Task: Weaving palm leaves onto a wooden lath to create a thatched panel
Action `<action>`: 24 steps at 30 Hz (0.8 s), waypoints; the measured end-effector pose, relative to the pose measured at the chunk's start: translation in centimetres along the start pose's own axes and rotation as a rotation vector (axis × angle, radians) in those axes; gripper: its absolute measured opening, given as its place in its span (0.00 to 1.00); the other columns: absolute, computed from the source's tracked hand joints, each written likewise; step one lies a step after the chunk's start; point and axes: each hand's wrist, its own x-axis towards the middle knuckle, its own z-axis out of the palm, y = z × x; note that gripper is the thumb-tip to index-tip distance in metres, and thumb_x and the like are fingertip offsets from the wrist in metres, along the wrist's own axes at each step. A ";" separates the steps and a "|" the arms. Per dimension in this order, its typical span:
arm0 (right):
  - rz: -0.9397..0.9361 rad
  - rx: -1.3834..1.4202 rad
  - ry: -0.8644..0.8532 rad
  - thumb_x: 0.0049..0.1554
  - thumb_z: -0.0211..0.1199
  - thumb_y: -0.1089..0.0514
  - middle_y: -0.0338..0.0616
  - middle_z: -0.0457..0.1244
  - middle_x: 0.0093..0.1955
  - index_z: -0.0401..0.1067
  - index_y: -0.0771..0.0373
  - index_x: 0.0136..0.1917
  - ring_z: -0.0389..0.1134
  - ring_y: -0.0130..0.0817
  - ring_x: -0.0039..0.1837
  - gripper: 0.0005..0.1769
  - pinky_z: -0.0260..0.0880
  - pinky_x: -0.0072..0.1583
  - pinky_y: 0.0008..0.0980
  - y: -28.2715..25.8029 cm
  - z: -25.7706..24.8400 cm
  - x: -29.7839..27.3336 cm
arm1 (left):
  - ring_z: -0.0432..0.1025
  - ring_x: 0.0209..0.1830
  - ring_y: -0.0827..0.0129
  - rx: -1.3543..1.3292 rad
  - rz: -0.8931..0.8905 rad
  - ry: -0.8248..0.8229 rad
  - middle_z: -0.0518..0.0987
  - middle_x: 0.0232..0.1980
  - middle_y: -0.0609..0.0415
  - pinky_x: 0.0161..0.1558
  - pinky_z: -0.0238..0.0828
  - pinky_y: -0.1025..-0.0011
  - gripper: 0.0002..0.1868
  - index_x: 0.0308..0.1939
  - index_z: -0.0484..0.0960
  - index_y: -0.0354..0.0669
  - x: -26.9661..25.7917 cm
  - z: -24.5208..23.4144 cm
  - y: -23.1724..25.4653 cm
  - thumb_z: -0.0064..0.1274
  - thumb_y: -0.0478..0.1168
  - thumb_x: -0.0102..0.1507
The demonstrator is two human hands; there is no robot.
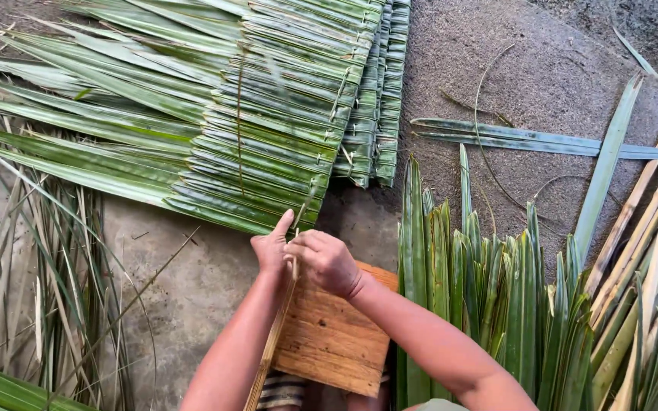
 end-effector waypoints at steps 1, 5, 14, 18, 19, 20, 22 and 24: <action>-0.002 0.000 0.001 0.63 0.56 0.59 0.48 0.67 0.46 0.76 0.64 0.49 0.72 0.49 0.49 0.09 0.75 0.52 0.44 0.1 0.8 -0.7 | 0.68 0.19 0.72 -0.001 0.001 0.000 0.76 0.23 0.46 0.23 0.67 0.66 0.22 0.26 0.82 0.25 -0.4 0.4 1.0 0.81 0.38 0.46; -0.148 0.103 -0.063 0.60 0.58 0.63 0.48 0.66 0.43 0.77 0.66 0.49 0.68 0.45 0.43 0.08 0.73 0.49 0.44 -7.0 -2.8 4.1 | 0.75 0.27 0.73 -0.092 0.062 -0.102 0.83 0.33 0.51 0.30 0.74 0.72 0.14 0.34 0.85 0.31 -3.2 0.5 3.9 0.75 0.34 0.50; 0.092 0.626 -0.167 0.48 0.73 0.49 0.40 0.62 0.44 0.66 0.61 0.47 0.63 0.37 0.45 0.22 0.70 0.50 0.38 -6.7 -2.5 7.0 | 0.69 0.29 0.74 -0.618 -0.057 -0.735 0.75 0.33 0.57 0.42 0.72 0.79 0.35 0.58 0.64 0.28 -3.1 -2.7 1.2 0.64 0.32 0.51; 0.344 0.766 -0.189 0.51 0.70 0.56 0.39 0.58 0.36 0.64 0.60 0.41 0.58 0.33 0.38 0.16 0.64 0.41 0.33 -3.8 0.9 6.6 | 0.63 0.36 0.85 -1.883 -0.271 -0.755 0.72 0.35 0.67 0.55 0.61 0.89 0.22 0.55 0.71 0.19 0.8 0.1 -5.8 0.57 0.30 0.60; 0.346 0.766 -0.187 0.51 0.70 0.56 0.39 0.58 0.36 0.64 0.60 0.41 0.58 0.33 0.38 0.16 0.64 0.41 0.33 -4.1 1.6 6.4 | 0.63 0.36 0.85 -1.881 -0.273 -0.754 0.72 0.35 0.67 0.55 0.61 0.89 0.22 0.55 0.71 0.19 2.8 -1.2 -6.4 0.57 0.30 0.60; 0.513 0.870 -0.188 0.54 0.68 0.56 0.39 0.58 0.36 0.65 0.61 0.40 0.59 0.32 0.38 0.13 0.63 0.41 0.32 -4.5 2.2 6.1 | 0.72 0.39 0.70 -1.072 0.104 -0.736 0.75 0.46 0.44 0.48 0.69 0.80 0.09 0.38 0.68 0.28 4.9 -2.7 -7.0 0.50 0.34 0.65; 0.679 0.968 -0.197 0.56 0.65 0.56 0.39 0.59 0.35 0.66 0.61 0.40 0.59 0.31 0.37 0.11 0.63 0.40 0.30 -6.4 3.2 4.2 | 0.80 0.42 0.55 -0.256 0.415 -0.629 0.77 0.56 0.22 0.41 0.77 0.71 0.22 0.21 0.65 0.37 2.3 -2.0 -0.9 0.42 0.37 0.71; 1.022 1.157 -0.198 0.62 0.60 0.56 0.40 0.61 0.35 0.69 0.61 0.39 0.60 0.28 0.37 0.10 0.62 0.39 0.28 -9.2 4.0 1.3 | 0.70 0.30 0.65 0.739 0.062 0.104 0.74 0.31 0.55 0.41 0.69 0.73 0.32 0.33 0.87 0.44 -11.6 0.7 10.8 0.59 0.71 0.55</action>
